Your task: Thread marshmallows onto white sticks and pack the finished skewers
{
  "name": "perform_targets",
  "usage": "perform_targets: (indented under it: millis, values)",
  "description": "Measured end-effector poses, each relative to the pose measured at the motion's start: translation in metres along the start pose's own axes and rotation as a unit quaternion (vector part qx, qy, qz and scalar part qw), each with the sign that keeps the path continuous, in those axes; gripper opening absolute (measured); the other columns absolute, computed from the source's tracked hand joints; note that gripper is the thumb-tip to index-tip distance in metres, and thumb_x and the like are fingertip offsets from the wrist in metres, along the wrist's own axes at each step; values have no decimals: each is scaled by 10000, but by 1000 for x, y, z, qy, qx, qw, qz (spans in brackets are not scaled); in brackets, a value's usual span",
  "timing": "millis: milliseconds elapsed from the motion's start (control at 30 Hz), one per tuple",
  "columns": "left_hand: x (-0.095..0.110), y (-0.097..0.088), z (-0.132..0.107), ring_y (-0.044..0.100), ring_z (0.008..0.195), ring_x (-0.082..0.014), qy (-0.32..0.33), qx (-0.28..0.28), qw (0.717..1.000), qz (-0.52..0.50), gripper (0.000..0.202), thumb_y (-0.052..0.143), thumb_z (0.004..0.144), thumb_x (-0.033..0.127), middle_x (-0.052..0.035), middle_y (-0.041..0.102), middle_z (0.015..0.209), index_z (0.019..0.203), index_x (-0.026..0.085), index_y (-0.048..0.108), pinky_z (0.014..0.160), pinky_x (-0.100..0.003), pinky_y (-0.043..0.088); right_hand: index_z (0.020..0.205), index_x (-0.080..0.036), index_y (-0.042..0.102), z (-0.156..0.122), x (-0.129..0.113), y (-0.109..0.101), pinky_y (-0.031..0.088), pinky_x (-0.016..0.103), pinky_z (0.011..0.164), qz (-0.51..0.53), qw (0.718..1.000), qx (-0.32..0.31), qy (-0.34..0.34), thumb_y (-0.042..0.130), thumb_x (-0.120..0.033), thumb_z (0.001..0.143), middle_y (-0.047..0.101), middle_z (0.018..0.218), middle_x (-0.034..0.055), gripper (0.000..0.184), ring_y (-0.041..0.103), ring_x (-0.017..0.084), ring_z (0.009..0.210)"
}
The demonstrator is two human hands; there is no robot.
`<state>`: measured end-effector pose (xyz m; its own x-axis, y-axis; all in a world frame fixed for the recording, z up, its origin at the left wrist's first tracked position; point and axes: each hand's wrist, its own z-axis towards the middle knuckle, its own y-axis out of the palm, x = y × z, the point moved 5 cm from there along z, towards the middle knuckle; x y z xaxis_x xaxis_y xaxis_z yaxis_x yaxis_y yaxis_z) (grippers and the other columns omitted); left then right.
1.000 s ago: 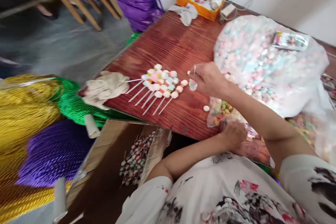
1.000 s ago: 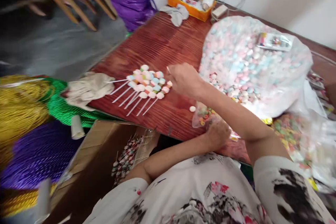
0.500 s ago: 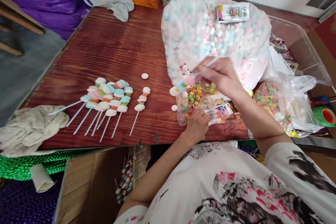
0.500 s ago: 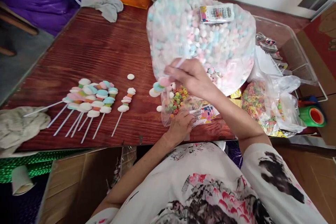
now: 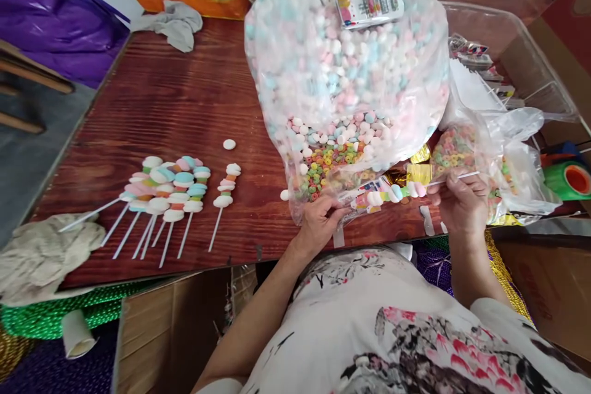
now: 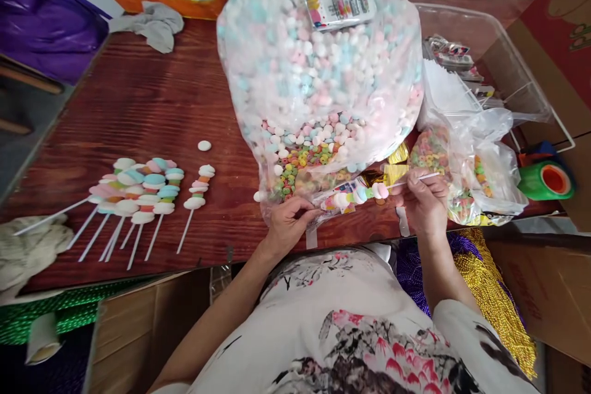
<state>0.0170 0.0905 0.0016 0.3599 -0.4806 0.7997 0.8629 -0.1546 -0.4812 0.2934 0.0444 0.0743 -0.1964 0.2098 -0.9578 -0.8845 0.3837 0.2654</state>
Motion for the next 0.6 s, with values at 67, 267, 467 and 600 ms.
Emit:
perform_targets:
  millis: [67, 267, 467, 600]
  values:
    - [2, 1, -1, 557, 595, -104, 20, -1, 1000, 7, 209, 695, 857, 282, 16, 620, 649, 696, 168, 627, 583, -233, 424, 744, -173, 694, -2, 8, 4, 439, 221, 393, 9, 1000, -7, 13, 713, -287, 813, 679, 608, 15, 135, 593, 122, 466]
    - [5, 0, -3, 566, 613, -106, 49, 9, 999, 1, 182, 701, 854, 250, 8, 618, 667, 716, 166, 617, 590, -229, 437, 757, -179, 710, -4, 13, 11, 439, 227, 403, 0, 999, -41, 32, 692, -271, 833, 695, 637, 15, 121, 563, 104, 442]
    - [1, -4, -6, 570, 620, -111, 51, 21, 998, -9, 166, 665, 878, 242, 8, 615, 672, 739, 168, 614, 598, -232, 447, 732, -169, 714, -7, 7, 7, 431, 237, 362, -17, 1000, -19, 16, 721, -293, 813, 692, 621, 25, 149, 581, 122, 437]
    - [6, -3, -9, 602, 677, -131, 109, 2, 993, 45, 126, 614, 907, 212, -20, 635, 732, 790, 164, 617, 673, -264, 495, 725, -170, 720, -11, 5, 12, 436, 237, 356, -37, 999, -25, 15, 724, -300, 811, 700, 628, 30, 156, 586, 124, 443]
